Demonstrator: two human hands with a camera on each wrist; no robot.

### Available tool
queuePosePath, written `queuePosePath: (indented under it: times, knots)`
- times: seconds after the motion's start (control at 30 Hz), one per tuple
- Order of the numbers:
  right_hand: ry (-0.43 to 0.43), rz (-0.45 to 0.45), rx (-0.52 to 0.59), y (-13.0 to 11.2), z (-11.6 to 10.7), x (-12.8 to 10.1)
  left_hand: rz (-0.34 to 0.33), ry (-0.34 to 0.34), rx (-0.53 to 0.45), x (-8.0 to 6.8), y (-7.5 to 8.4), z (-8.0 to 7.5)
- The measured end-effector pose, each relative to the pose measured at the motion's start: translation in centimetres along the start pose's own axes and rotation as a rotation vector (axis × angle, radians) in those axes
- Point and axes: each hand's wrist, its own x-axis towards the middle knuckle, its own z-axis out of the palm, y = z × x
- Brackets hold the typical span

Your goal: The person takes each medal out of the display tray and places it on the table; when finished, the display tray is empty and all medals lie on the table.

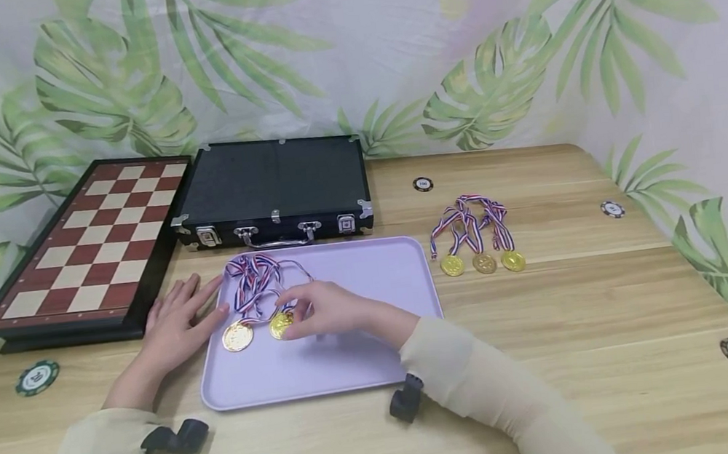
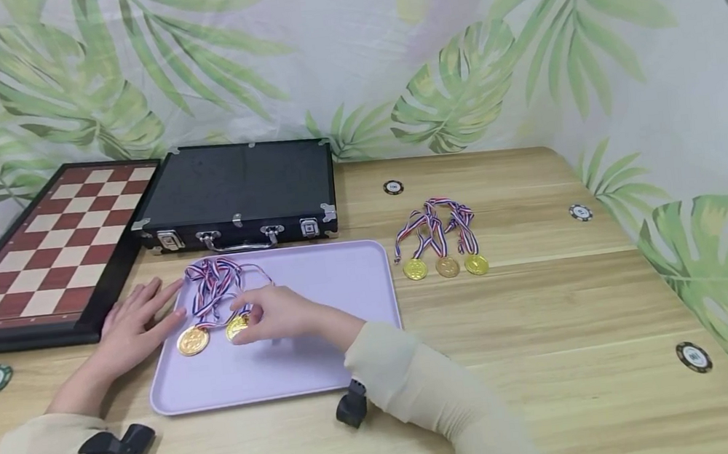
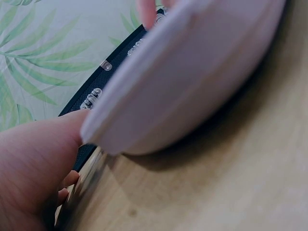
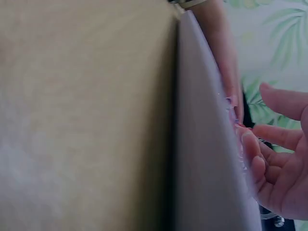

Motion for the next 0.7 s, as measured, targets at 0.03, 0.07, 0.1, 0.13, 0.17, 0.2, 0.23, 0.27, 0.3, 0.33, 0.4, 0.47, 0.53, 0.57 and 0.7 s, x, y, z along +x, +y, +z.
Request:
queuePosePath:
  times: [0.03, 0.07, 0.1, 0.13, 0.17, 0.2, 0.23, 0.27, 0.3, 0.33, 0.4, 0.47, 0.53, 0.57, 0.7]
  knots:
    - [0.011, 0.001, -0.043, 0.2, 0.4, 0.3, 0.002, 0.000, 0.001, 0.0, 0.0, 0.0]
    - [0.024, -0.002, -0.102, 0.3, 0.7, 0.5, 0.003, -0.001, 0.002, 0.0, 0.0, 0.0]
    - [0.040, -0.003, -0.159, 0.4, 0.9, 0.7, 0.004, -0.001, 0.002, 0.0, 0.0, 0.0]
    - [0.057, -0.006, -0.224, 0.6, 1.1, 0.9, 0.006, -0.002, 0.003, 0.0, 0.0, 0.0]
    - [0.072, -0.001, -0.273, 0.7, 1.4, 1.0, 0.007, -0.001, 0.005, 0.0, 0.0, -0.1]
    - [0.085, 0.006, -0.318, 0.7, 1.5, 1.1, 0.007, -0.001, 0.006, 0.0, 0.1, -0.1]
    - [0.097, 0.012, -0.358, 0.8, 1.6, 1.2, 0.007, -0.002, 0.007, 0.0, 0.1, -0.1]
    - [0.106, 0.020, -0.382, 0.8, 1.7, 1.2, 0.007, -0.002, 0.008, 0.0, 0.1, -0.1]
    - [0.114, 0.026, -0.399, 0.8, 1.8, 1.2, 0.006, -0.003, 0.008, 0.0, 0.1, -0.1]
    - [0.120, 0.031, -0.415, 0.8, 1.9, 1.2, 0.006, -0.003, 0.009, 0.0, 0.2, -0.1]
    - [0.134, 0.041, -0.427, 0.8, 2.0, 1.2, 0.004, -0.004, 0.007, 0.0, 0.2, -0.2]
    - [0.145, 0.047, -0.435, 0.7, 2.1, 1.2, 0.002, -0.007, 0.007, 0.0, 0.1, -0.2]
    - [0.152, 0.048, -0.447, 0.7, 2.3, 1.2, -0.004, -0.009, 0.005, 0.0, 0.1, -0.2]
    - [0.155, 0.049, -0.451, 0.7, 2.3, 1.2, -0.006, -0.010, 0.004, 0.0, 0.1, -0.2]
    - [0.158, 0.051, -0.477, 0.6, 2.4, 1.2, -0.013, -0.013, 0.003, 0.0, 0.0, -0.2]
